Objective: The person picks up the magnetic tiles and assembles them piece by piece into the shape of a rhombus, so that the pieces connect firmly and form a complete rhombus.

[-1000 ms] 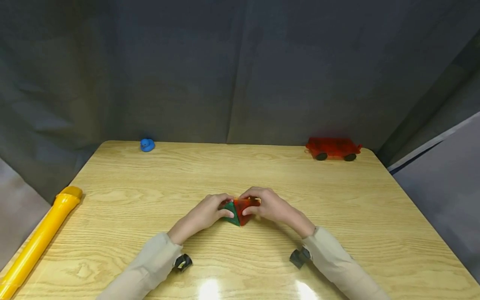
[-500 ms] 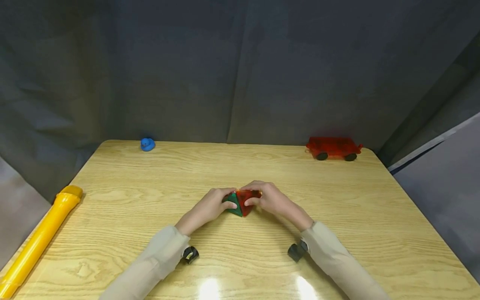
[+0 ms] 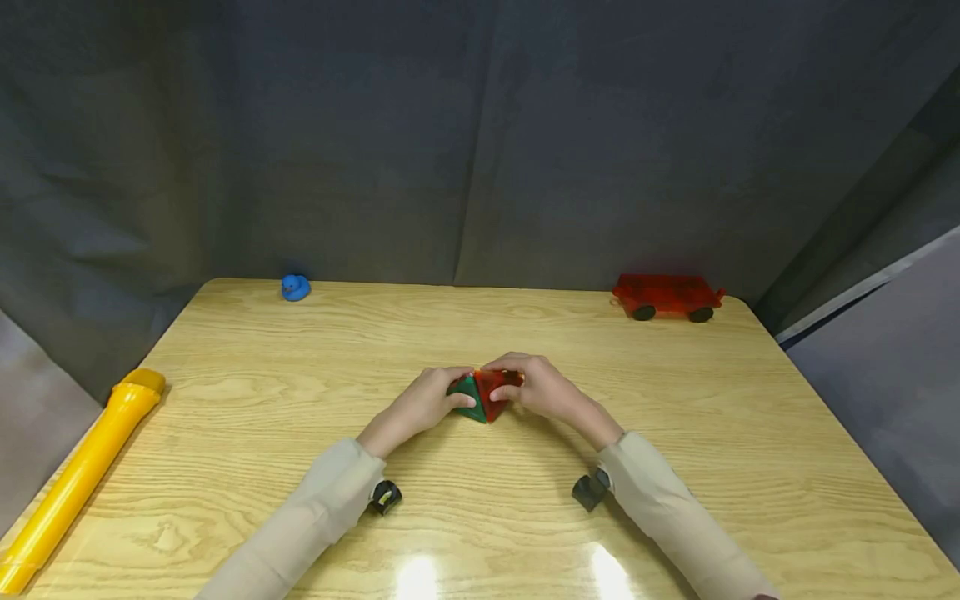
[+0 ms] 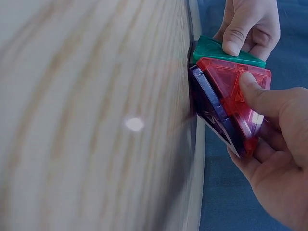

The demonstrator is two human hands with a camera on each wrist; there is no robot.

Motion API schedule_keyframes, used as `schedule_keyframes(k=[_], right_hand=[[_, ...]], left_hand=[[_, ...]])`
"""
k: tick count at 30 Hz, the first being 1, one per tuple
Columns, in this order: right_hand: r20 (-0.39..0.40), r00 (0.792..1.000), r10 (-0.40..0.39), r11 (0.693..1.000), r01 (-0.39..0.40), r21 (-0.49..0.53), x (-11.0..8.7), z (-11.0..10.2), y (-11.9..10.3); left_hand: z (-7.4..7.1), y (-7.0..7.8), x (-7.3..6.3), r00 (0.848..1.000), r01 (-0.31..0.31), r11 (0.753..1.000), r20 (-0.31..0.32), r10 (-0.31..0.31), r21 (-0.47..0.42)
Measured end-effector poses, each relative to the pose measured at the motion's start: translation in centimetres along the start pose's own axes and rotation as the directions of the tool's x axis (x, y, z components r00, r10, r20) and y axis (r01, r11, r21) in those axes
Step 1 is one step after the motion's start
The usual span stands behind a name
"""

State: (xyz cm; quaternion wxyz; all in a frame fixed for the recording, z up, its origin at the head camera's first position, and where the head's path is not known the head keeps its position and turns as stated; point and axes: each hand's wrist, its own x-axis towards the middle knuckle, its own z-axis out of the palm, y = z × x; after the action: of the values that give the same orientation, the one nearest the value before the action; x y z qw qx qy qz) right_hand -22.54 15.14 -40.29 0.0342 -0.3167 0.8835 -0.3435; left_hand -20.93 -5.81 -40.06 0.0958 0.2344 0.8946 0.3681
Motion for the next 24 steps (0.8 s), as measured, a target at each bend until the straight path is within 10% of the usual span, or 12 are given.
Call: schedule_keyframes(k=[24], right_hand=[[0.006,0.995,0.095,0.995,-0.095,0.011,-1.0,-0.5,0.2]], left_hand=[[-0.4,-1.0,-0.7,0.998,0.043,0.999,0.054,-0.044,0.013]])
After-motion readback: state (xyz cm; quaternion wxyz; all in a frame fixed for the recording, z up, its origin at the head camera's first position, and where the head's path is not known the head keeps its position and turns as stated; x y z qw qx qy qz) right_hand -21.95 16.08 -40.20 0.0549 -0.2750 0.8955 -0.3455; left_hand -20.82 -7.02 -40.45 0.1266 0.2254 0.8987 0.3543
